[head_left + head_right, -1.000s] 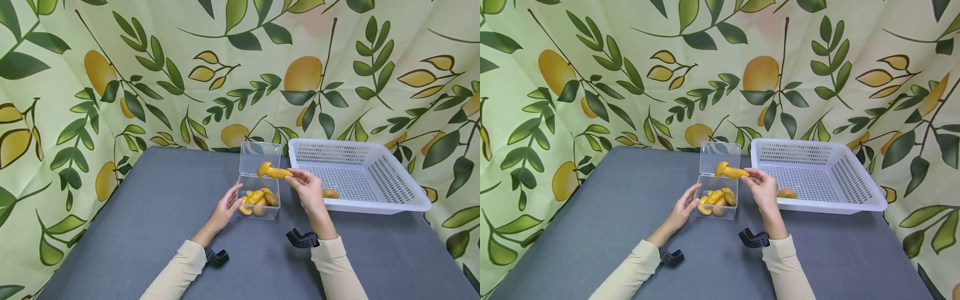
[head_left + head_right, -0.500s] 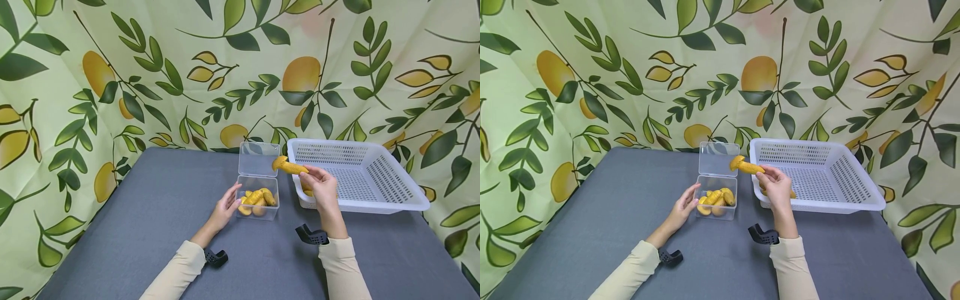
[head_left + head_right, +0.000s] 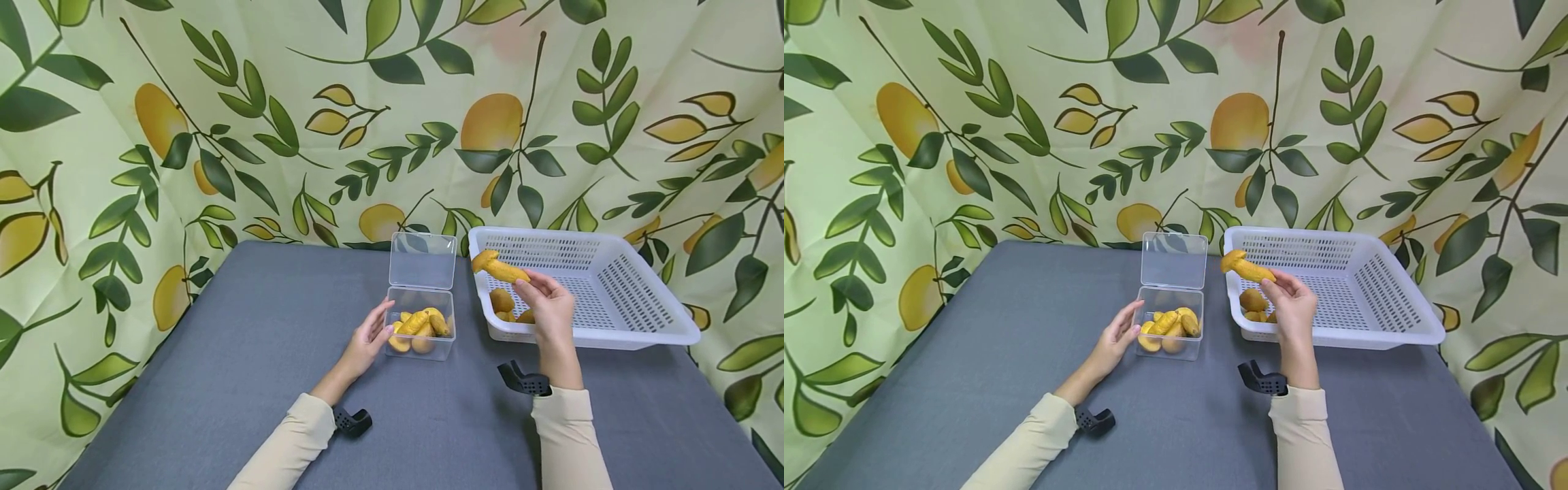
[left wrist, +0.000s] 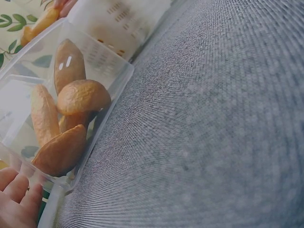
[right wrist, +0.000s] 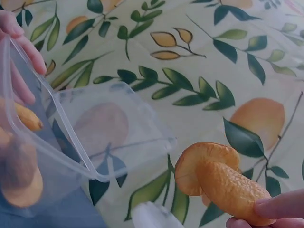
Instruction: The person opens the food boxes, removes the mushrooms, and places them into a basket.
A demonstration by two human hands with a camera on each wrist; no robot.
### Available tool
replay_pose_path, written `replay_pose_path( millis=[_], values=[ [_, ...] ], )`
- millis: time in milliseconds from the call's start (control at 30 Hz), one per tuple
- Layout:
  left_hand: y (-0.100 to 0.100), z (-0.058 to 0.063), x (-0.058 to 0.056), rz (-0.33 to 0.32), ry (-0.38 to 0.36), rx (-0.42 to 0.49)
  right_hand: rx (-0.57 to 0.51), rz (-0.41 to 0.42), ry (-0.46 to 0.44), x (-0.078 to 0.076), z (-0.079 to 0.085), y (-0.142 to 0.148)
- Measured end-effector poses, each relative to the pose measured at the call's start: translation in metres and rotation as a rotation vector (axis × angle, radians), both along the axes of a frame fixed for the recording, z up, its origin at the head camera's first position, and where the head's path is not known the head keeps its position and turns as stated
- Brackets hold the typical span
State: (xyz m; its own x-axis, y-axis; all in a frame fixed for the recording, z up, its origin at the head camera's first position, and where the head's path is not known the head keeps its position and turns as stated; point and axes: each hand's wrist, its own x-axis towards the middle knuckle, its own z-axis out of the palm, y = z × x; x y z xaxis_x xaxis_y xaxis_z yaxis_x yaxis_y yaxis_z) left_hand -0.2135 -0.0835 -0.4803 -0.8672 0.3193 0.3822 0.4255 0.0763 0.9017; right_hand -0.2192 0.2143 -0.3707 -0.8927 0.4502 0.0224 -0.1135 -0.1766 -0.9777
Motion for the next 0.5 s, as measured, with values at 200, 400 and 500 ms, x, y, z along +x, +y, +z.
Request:
replay_pose_path(
  millis=[200,400,500],
  values=[
    [0.0,0.0,0.0,0.014,-0.02,-0.02,-0.062,-0.049,0.015,0.0,-0.002,0.01],
    [0.001,0.009,0.004,0.013,-0.006,-0.015,-0.013,-0.101,0.001,0.001,-0.004,0.017],
    [0.002,0.016,0.008,0.007,-0.002,0.007,0.013,-0.117,0.021,-0.005,-0.015,0.026]
  ],
)
